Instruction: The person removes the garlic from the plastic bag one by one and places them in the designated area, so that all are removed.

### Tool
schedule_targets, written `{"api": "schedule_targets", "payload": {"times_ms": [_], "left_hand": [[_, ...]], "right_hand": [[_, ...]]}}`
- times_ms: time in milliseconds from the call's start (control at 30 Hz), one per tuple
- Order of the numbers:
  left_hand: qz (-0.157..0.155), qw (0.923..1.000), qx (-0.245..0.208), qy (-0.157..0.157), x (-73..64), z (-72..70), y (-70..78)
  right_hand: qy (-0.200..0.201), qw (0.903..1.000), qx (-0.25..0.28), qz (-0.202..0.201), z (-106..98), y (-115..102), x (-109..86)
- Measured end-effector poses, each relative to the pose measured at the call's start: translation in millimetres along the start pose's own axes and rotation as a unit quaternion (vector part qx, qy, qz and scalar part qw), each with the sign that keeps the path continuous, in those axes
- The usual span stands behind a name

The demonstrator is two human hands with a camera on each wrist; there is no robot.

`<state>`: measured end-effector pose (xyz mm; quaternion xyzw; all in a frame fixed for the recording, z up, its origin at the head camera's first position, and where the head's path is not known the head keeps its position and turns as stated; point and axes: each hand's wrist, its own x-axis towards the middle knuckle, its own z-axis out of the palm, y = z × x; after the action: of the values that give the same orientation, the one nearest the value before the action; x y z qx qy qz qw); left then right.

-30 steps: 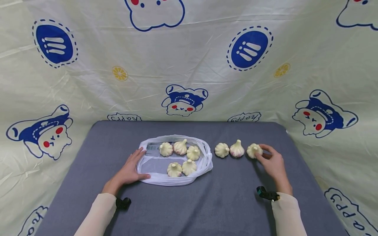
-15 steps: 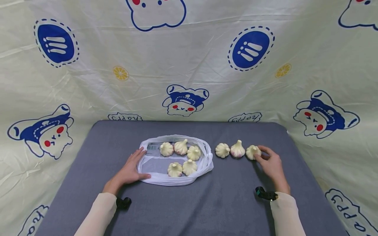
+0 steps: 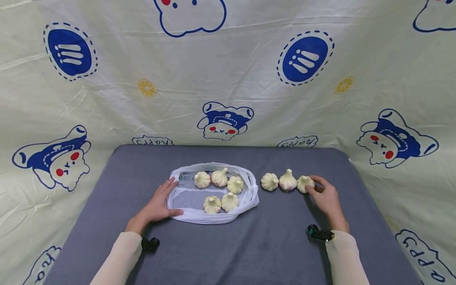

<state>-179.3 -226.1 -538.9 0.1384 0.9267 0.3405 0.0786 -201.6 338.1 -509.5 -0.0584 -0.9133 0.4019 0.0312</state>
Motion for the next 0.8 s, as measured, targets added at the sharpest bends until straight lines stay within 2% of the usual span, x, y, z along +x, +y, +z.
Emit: {"api": "schedule_targets", "payload": {"times_ms": [333, 800], "left_hand": [[-0.004, 1.0, 0.002, -0.001, -0.4, 0.4, 0.8], [0.002, 1.0, 0.005, 0.002, 0.6, 1.0, -0.7]], "right_hand": [[-0.009, 0.9999, 0.008, -0.002, -1.0, 0.3, 0.7], [-0.003, 0.9997, -0.015, -0.022, -8.4, -6.9, 0.0]]}}
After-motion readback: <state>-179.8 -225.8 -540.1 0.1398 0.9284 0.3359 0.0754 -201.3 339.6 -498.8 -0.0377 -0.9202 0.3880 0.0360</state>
